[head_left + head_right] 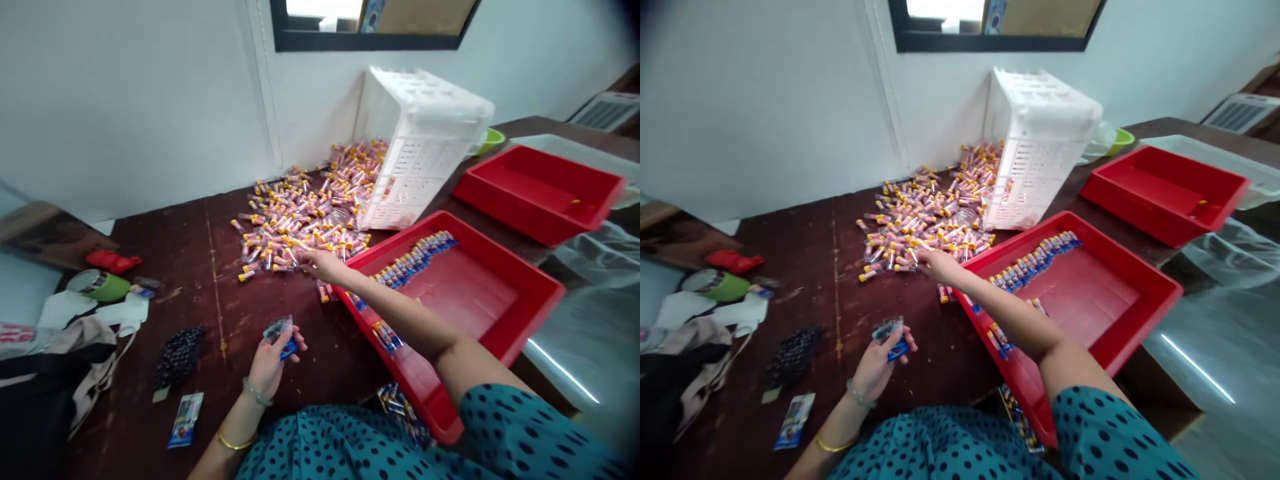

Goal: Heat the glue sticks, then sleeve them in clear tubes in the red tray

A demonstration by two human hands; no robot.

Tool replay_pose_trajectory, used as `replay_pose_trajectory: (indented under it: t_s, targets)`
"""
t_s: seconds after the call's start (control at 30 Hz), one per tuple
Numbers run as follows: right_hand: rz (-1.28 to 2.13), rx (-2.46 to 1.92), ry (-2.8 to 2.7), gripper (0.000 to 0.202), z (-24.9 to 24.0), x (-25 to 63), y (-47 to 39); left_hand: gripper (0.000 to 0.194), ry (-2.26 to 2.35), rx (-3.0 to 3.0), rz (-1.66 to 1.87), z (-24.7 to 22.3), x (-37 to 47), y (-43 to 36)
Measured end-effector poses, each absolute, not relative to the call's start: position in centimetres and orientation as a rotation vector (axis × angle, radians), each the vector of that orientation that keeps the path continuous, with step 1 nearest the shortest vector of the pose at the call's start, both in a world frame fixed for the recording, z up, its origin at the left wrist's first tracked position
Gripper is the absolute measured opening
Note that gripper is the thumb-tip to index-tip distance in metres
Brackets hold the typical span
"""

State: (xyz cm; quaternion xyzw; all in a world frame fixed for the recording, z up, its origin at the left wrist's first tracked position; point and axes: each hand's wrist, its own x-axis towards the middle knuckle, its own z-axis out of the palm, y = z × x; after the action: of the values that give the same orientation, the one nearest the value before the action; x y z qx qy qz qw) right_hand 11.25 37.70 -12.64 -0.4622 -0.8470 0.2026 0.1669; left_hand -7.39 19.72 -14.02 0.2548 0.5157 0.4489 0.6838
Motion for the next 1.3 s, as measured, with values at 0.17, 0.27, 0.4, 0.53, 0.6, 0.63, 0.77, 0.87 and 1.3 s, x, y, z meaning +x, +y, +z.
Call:
replay_pose_trajectory:
  t_s: [0.17,0.27,0.4,0.53,0.6,0.63,0.77,0.87,1.3]
  targets:
    - [0.297,-1.4,-2.718,0.03,-12.9,1.7,41.0,0.04,1.16,0.506,1.101,-14.0,-9.3,20.1]
    - [0.343,-1.4,-2.761,0.041,-13.6,1.4,40.6,0.039,1.187,0.507,1.14,-14.1,-10.6,20.1]
    - [0.429,-1.39,-2.853,0.041,-14.8,3.8,38.3,0.04,1.228,0.481,1.192,-14.7,-11.1,20.3]
    - [0.436,-1.413,-2.83,0.038,-15.0,6.2,35.7,0.036,1.226,0.491,1.218,-15.3,-10.5,20.5]
    - [0.459,-1.427,-2.829,0.042,-15.1,6.7,34.4,0.034,1.231,0.504,1.222,-15.5,-10.1,20.5]
    - [0.483,-1.439,-2.845,0.043,-15.2,6.8,33.6,0.034,1.229,0.505,1.226,-15.5,-10.0,20.5]
    - [0.617,-1.337,-2.994,0.04,-16.2,5.7,30.8,0.031,1.196,0.51,1.229,-15.8,-10.1,20.3]
    - [0.58,-1.234,-3.012,0.024,-16.4,4.8,29.9,0.028,1.211,0.523,1.229,-16.0,-10.7,20.0]
    - [1.807,-0.783,-1.742,0.019,-13.2,5.2,26.9,0.028,1.159,0.554,1.264,-15.2,-11.1,18.2]
